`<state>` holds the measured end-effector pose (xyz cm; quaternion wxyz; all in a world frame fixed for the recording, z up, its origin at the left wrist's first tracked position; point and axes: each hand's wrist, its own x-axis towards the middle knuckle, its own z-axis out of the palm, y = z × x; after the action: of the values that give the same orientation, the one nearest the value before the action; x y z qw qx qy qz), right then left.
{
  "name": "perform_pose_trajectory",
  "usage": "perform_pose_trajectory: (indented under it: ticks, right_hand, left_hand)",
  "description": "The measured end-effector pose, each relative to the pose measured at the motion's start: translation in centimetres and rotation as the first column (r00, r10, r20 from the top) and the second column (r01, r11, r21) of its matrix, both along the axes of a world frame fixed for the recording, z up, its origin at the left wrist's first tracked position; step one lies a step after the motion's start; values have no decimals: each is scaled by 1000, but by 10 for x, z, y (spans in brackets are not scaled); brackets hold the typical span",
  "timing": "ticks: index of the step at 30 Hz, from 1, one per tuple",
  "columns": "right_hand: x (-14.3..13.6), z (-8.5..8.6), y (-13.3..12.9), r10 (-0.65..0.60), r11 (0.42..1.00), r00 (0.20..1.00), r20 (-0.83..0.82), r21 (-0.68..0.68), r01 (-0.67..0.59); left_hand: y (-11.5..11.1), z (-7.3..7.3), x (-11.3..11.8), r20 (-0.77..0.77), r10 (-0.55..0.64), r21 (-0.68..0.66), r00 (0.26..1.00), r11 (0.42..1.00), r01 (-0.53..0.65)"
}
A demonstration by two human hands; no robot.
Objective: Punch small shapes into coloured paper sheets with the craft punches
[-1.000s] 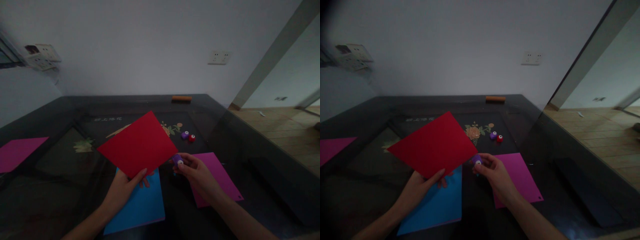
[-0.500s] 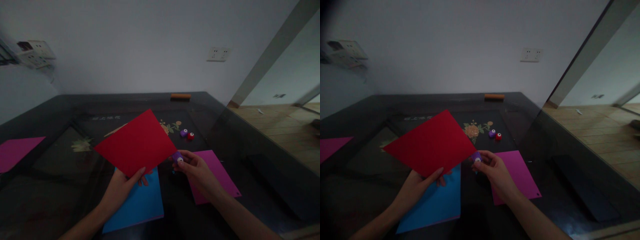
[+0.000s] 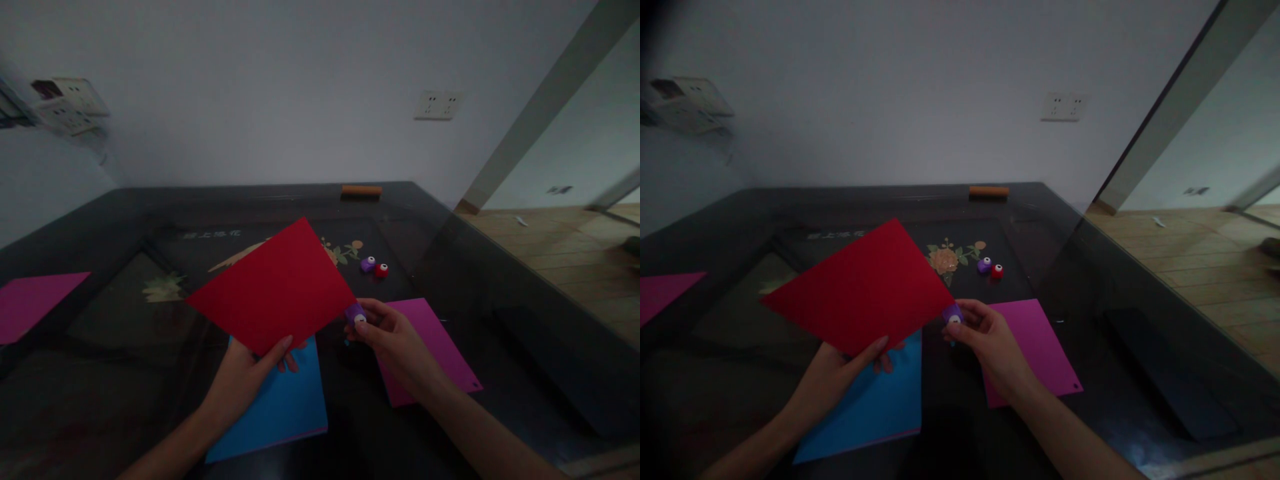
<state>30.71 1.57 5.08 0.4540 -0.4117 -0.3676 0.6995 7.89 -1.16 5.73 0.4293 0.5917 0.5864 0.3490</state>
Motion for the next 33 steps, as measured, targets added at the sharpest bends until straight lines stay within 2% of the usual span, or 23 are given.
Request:
perform_pose_trajectory:
  ticks: [14, 22, 33]
  right_hand:
    - [0, 6, -1, -45, 999, 999, 17, 9, 45]
    - [0, 5, -3, -37, 999, 998, 51, 22, 36]
    - [1, 1, 0, -39, 999, 997, 71, 4, 38]
  left_hand:
    - [1, -5, -2, -36, -63, 36, 997, 997, 64]
    - [0, -4, 0, -28, -113, -12, 993, 994, 113]
    - [3, -1, 0, -15, -121, -52, 993, 991, 120]
